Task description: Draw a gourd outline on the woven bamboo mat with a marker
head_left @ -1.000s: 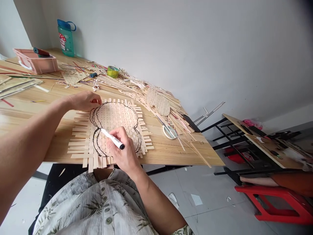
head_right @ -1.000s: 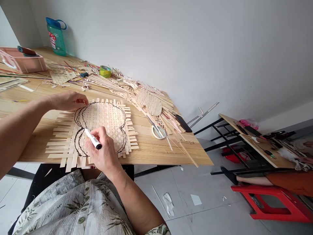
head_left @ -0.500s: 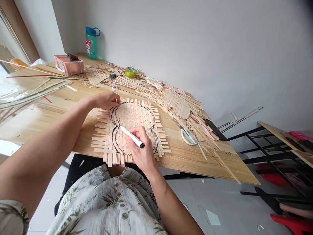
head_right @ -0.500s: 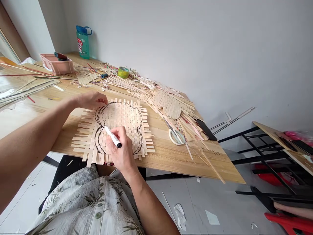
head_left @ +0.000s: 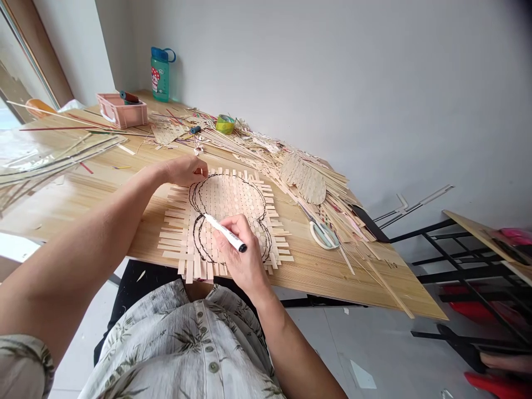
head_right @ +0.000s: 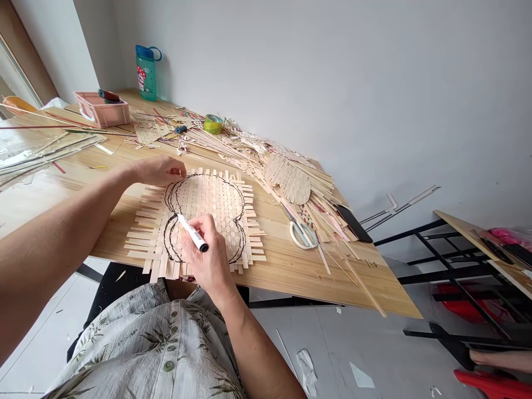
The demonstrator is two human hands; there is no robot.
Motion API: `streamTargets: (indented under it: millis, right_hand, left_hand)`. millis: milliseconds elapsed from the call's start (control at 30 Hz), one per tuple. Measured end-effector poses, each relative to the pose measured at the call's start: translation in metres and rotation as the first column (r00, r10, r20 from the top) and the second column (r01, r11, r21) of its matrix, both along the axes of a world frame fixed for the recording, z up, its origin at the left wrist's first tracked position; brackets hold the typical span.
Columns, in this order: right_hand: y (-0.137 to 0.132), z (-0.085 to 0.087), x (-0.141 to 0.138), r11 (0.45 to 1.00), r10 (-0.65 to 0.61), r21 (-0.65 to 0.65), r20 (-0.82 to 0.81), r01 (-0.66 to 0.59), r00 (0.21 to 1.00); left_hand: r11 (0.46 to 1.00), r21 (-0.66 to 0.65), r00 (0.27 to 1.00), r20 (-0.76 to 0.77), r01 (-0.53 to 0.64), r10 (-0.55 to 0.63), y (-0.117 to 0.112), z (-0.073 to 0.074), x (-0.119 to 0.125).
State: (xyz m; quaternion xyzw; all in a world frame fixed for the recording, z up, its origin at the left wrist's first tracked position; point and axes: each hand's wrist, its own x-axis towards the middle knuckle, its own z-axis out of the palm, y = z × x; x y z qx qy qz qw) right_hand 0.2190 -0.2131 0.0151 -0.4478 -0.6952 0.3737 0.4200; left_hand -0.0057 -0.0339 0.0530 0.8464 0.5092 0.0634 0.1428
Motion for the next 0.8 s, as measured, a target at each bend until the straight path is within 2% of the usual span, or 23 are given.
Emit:
streamTargets:
  millis: [367, 800]
  right_hand:
    - [0.0036, 0.0062, -0.0037, 0.999, 0.029, -0.025, 0.049, -0.028, 0.998]
    - [0.0016, -0.0014, 0.0025, 0.999, -0.011, 0.032, 0.032, 0.009, 0.999]
  left_hand:
    - [1.0, -0.003, 1.0, -0.011, -0.004, 0.004, -0.0027, 0.0016, 0.0008]
    - [1.0, -0.003, 1.0, -0.012, -0.003, 0.003, -0.0028, 0.0007, 0.0012]
